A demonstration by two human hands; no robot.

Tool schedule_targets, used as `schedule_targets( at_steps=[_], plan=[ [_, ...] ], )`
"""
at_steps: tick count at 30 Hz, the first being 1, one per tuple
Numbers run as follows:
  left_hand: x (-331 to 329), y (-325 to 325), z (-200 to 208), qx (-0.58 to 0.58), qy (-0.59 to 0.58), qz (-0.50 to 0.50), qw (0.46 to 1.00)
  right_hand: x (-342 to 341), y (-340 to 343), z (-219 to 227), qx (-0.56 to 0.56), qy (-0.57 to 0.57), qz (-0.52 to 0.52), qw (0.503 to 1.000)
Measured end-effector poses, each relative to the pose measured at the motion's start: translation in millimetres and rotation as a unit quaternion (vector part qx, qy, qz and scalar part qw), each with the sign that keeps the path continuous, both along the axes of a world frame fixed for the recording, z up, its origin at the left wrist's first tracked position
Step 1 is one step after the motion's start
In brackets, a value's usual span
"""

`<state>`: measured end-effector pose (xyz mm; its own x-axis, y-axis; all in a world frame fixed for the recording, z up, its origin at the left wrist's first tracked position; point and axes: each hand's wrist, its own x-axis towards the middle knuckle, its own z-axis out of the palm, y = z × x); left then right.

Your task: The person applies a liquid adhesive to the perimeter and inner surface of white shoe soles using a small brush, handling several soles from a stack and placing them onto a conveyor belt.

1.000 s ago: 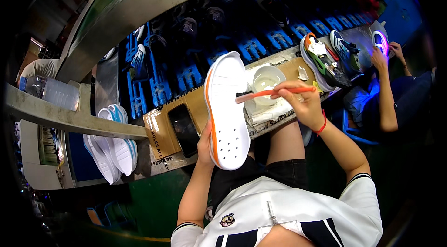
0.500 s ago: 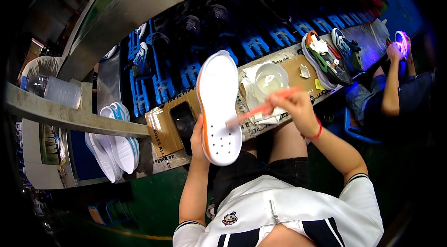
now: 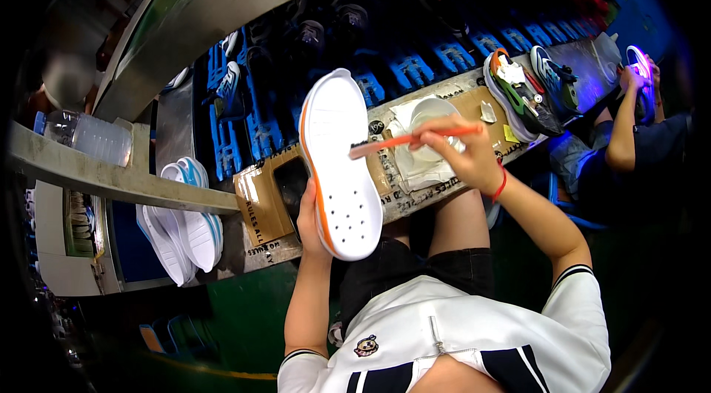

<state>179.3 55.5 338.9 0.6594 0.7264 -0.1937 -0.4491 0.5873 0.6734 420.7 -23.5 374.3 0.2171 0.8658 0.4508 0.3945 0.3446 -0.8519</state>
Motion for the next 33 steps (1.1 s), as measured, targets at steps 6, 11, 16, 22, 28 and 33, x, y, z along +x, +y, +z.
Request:
schedule_targets(
  at_steps=[6,11,16,22,28,33],
  plan=[
    [13,21,-16,0.115,-0.007,0.09,0.989,-26,-30,-4,0.066,-0.168,0.002,0.984],
    [14,33,-41,0.155,0.034,0.175,0.972,-50,-44,-7,0.008,-0.134,-0.002,0.991],
    [16,30,-62,0.219,0.099,0.25,0.938,-67,-49,-6,-0.114,0.184,0.029,0.976],
    [1,13,-58,0.208,0.109,0.184,0.954,-52,-23,2,-0.16,0.31,0.053,0.936],
    [4,-20,4,0.128,0.078,0.058,0.987,-13,-1,10,-0.072,0.231,-0.028,0.97],
    [79,17,130,0.343,-0.035,0.06,0.937,27,-36,31,0.113,0.44,-0.112,0.884]
  ],
)
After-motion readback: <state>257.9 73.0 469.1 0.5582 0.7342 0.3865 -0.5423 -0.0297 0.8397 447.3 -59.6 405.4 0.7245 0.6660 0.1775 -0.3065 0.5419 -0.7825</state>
